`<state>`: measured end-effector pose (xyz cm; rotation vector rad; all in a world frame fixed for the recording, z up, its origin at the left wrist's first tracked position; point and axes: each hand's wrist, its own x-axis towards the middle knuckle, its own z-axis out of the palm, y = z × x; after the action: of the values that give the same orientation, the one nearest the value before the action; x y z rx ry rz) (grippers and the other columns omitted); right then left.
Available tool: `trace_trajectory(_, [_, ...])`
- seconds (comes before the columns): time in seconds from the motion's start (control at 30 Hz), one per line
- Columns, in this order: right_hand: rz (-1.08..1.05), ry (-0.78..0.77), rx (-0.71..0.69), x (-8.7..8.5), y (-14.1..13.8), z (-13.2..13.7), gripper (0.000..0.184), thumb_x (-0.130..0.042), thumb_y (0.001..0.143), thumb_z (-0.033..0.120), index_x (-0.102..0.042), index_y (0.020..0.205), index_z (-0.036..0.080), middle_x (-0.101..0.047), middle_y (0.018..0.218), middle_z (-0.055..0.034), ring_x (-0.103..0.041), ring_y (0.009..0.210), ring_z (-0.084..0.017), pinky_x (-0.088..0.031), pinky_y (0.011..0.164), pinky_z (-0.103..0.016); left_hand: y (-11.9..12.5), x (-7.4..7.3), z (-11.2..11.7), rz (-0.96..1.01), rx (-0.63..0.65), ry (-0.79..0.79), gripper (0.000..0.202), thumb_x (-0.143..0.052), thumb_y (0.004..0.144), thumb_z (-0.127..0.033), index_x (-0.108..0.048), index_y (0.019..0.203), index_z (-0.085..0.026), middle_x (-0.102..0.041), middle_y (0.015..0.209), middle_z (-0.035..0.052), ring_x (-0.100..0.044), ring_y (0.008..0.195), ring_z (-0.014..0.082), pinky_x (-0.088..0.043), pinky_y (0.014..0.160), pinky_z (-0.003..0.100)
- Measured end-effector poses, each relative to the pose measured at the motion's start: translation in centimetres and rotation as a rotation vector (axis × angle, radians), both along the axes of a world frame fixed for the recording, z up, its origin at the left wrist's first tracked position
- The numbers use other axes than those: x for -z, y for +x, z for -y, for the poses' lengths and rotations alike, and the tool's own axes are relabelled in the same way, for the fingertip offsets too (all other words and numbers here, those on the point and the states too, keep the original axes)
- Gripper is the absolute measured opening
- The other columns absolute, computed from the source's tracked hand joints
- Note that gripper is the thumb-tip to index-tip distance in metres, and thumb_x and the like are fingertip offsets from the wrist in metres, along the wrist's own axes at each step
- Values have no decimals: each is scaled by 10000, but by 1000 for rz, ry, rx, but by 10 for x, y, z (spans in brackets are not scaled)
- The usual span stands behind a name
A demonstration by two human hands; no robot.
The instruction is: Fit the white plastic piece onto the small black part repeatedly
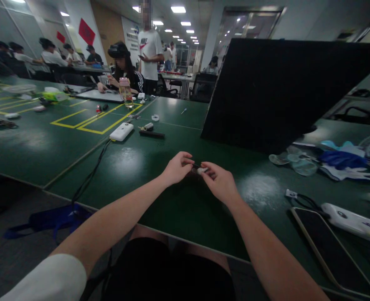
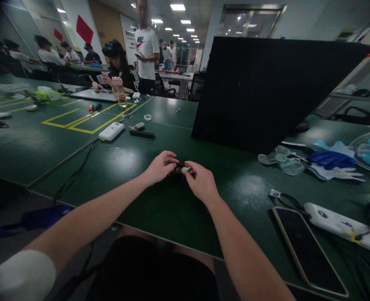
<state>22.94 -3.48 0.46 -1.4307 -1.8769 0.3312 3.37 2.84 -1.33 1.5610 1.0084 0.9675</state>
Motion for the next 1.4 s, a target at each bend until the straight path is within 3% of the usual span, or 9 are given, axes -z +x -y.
trace_trajectory(0.2, [-59,93,103,-8,6,2,475,-681,875,376,-632,1322,222,-693,1248,-116,-669,733,-190,-583,665,-371,-3,-10,2,267,-36,-292,378,-641,884,-176,-515,1238,-218,-672,1278,128,-701,908,187,-584,665,294])
trace_trajectory(0.37, [-154,-109,41,-3,5,1,672,-757,816,498,-559,1402,236,-676,1267,-129,-678,751,-205,-594,651,-391,-7,-21,4,508,-3,-480,410,-707,855,-204,-510,1213,-228,-709,1153,97,-720,833,173,-594,701,319])
trace_trajectory(0.53, [-326,-218,-69,5,3,-3,649,-772,823,468,-554,1391,243,-719,1129,-101,-701,848,-234,-602,736,-419,-8,-22,6,534,43,-499,374,-711,849,-189,-535,1177,-226,-720,1091,69,-709,774,138,-585,695,289])
trace_trajectory(0.63, [-404,-252,-90,6,3,-4,604,-771,829,447,-575,1359,235,-730,1080,-97,-709,866,-241,-604,745,-420,-8,-19,7,434,55,-402,313,-706,868,-253,-573,1150,-224,-712,1140,70,-699,802,138,-582,698,289])
trace_trajectory(0.7, [-431,-278,-94,6,3,-4,593,-782,818,433,-584,1340,233,-731,1076,-96,-714,892,-247,-607,751,-417,-8,-16,7,300,73,-252,287,-710,874,-332,-625,1123,-217,-712,1145,74,-695,875,166,-584,719,307])
trace_trajectory(0.9, [-445,-369,-141,2,1,-1,611,-817,776,387,-569,1314,240,-720,1127,-93,-713,942,-249,-604,794,-425,-8,-10,6,21,119,191,300,-602,953,-377,-716,1177,-213,-719,1203,84,-662,1102,225,-526,1005,434])
trace_trajectory(1.07, [-457,-380,-183,1,0,-1,603,-827,763,362,-547,1284,242,-707,1124,-86,-709,864,-227,-597,749,-410,-11,-15,10,-162,178,492,334,-545,984,-338,-680,1268,-226,-633,1379,89,-540,1331,236,-415,1156,459])
trace_trajectory(1.23, [-509,-417,-201,0,0,1,612,-826,758,354,-536,1288,255,-692,1136,-84,-708,884,-235,-600,724,-402,-13,-21,17,-163,138,465,395,-563,972,-366,-613,1338,-227,-640,1334,96,-607,1211,241,-508,1035,442])
trace_trajectory(1.4, [-582,-430,-178,0,-1,2,655,-821,759,375,-503,1316,241,-697,1123,-91,-710,846,-233,-586,650,-365,-16,-22,20,-126,141,403,600,-745,827,-402,-551,1365,-220,-638,1292,97,-656,1044,235,-565,858,382])
